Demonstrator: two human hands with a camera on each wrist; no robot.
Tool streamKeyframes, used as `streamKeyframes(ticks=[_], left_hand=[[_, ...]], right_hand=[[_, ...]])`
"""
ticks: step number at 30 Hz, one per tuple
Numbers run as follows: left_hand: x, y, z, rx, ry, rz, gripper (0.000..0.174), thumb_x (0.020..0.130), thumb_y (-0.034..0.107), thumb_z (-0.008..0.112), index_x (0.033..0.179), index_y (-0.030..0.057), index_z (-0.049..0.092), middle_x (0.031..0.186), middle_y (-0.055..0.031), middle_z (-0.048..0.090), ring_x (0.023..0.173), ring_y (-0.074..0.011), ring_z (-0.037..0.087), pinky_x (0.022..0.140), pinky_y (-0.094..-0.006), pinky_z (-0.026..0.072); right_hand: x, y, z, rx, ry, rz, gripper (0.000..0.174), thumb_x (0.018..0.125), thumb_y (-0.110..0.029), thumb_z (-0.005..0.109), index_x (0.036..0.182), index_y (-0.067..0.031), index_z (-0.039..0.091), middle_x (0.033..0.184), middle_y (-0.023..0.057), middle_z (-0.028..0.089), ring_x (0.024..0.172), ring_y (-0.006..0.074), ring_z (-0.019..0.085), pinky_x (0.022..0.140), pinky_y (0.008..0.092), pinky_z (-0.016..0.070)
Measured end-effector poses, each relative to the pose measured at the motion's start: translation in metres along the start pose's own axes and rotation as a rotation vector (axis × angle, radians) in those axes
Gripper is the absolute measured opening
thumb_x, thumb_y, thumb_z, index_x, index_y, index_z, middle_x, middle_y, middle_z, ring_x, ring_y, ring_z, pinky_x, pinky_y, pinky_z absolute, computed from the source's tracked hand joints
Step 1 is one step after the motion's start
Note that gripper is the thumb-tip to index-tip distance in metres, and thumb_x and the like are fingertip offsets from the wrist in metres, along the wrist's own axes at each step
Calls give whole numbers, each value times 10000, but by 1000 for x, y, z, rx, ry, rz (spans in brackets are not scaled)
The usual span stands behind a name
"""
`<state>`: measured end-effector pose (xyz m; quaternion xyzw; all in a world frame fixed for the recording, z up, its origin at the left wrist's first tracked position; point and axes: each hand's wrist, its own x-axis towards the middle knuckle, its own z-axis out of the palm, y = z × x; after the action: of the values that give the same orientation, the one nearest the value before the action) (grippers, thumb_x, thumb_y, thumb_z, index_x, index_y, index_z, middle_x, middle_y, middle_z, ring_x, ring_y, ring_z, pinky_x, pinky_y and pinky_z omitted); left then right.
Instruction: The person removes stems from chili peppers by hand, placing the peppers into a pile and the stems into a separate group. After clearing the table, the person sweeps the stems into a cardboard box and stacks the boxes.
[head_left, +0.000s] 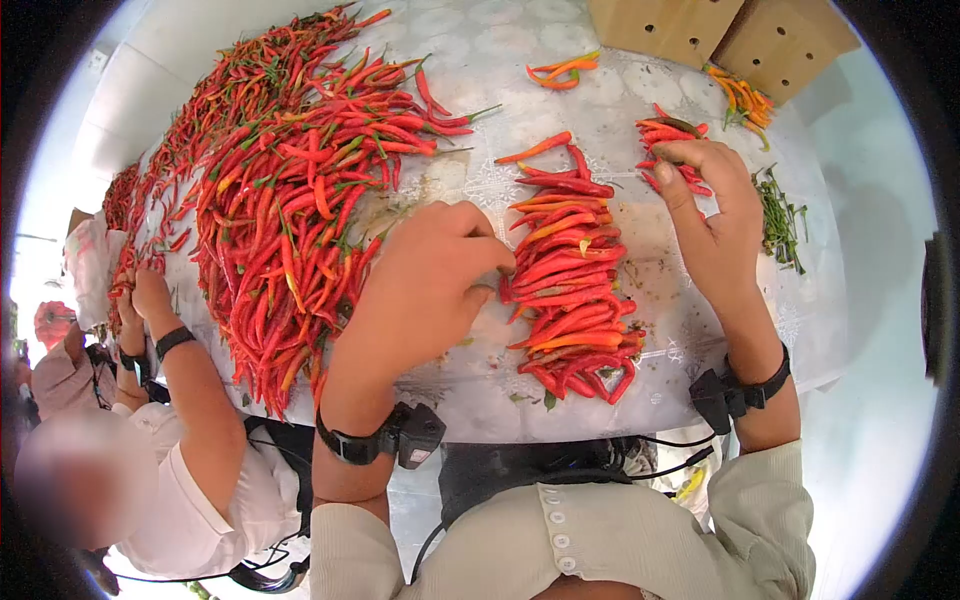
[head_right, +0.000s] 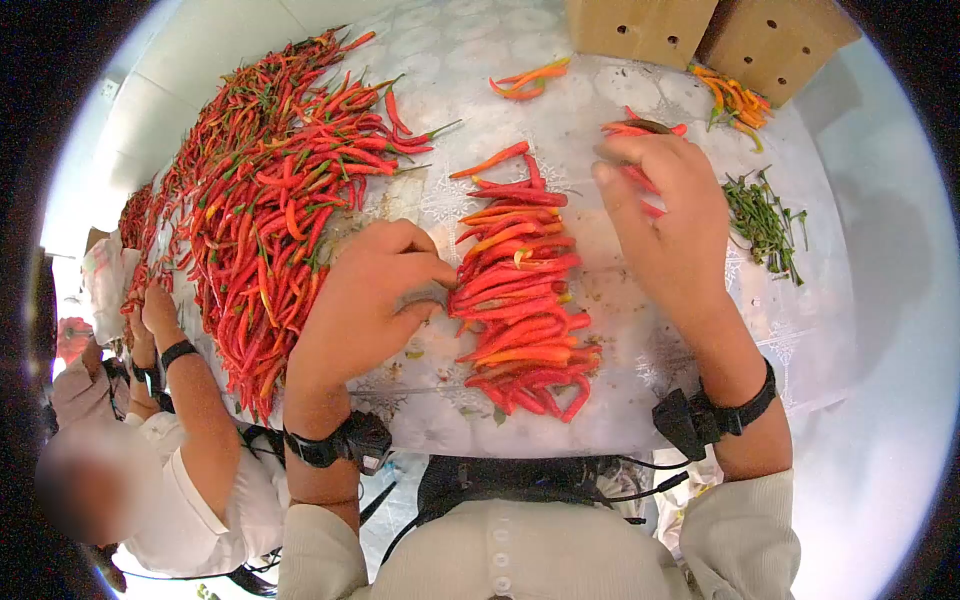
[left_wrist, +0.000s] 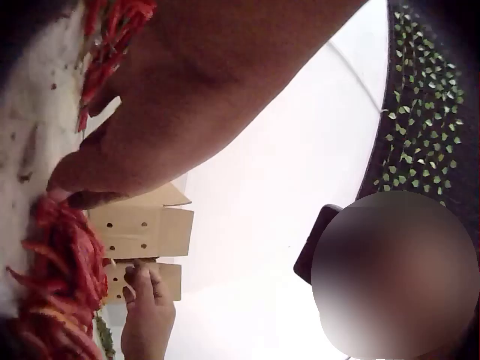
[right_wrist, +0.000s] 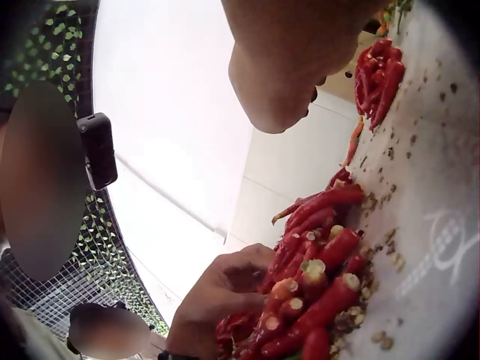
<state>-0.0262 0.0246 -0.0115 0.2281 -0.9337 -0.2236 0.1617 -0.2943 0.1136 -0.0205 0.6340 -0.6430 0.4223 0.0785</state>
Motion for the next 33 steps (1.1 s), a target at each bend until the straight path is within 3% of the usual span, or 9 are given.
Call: streamKeyframes(ticks=[8, 10, 11, 13, 16, 19, 23, 33], left_hand=[[-2, 0, 0, 39, -89, -43, 244, 673, 34, 742, 902, 51, 658, 955, -103, 584, 954, -328, 556, 851, -415, 451], [-2, -1, -4, 28, -109, -44, 239, 678, 38, 742, 895, 39, 641, 944, -108, 586, 939, -339, 559, 845, -419, 456], [-3, -3, -7, -17, -72, -38, 213, 707, 41, 731, 901, 38, 642, 937, -115, 594, 924, -331, 570, 832, -419, 461], [-1, -6, -12, -108, 6, -22, 162, 765, 47, 707, 914, 36, 643, 923, -127, 608, 895, -316, 592, 808, -418, 471], [2, 11, -12, -343, 262, -99, 188, 805, 62, 712, 959, 13, 615, 904, -127, 632, 839, -295, 628, 776, -380, 495], [6, 20, -5, -350, 242, -1, 200, 819, 72, 719, 971, 2, 609, 904, -124, 647, 816, -278, 643, 759, -351, 510], [7, 33, -2, -471, 173, -34, 200, 809, 76, 726, 951, 1, 608, 905, -124, 648, 810, -279, 639, 761, -345, 512], [7, 32, 1, -522, 197, -110, 224, 836, 52, 701, 1030, -6, 603, 942, -130, 672, 865, -244, 674, 795, -334, 520]], right_hand=[[-1, 1, 3, 72, -30, 48, 126, 859, -115, 684, 972, -60, 690, 1019, 116, 678, 969, 291, 625, 859, 365, 490], [-2, 0, 3, 31, -29, 1, 141, 886, -126, 684, 996, -38, 690, 1010, 104, 683, 964, 251, 629, 868, 342, 487], [-2, -1, 2, 8, -29, -24, 151, 900, -132, 684, 1008, -26, 690, 1005, 99, 686, 961, 231, 632, 873, 331, 485], [-3, -5, 1, 60, -25, -49, 167, 849, -139, 712, 994, -59, 690, 991, 107, 677, 953, 277, 627, 840, 357, 496], [-4, -20, 1, 183, -123, -156, 227, 800, -153, 751, 1006, -83, 684, 982, 109, 668, 929, 303, 627, 803, 378, 505], [-7, -43, 5, 321, -217, -252, 289, 762, -146, 780, 1027, -95, 677, 971, 103, 660, 898, 305, 629, 768, 387, 510], [-10, -49, 7, 444, -215, -291, 311, 729, -101, 787, 1021, -102, 677, 954, 92, 646, 863, 301, 630, 728, 387, 515], [-8, -37, 9, 355, -211, -268, 239, 753, -99, 761, 971, -95, 661, 922, 89, 638, 846, 306, 611, 727, 399, 495]])
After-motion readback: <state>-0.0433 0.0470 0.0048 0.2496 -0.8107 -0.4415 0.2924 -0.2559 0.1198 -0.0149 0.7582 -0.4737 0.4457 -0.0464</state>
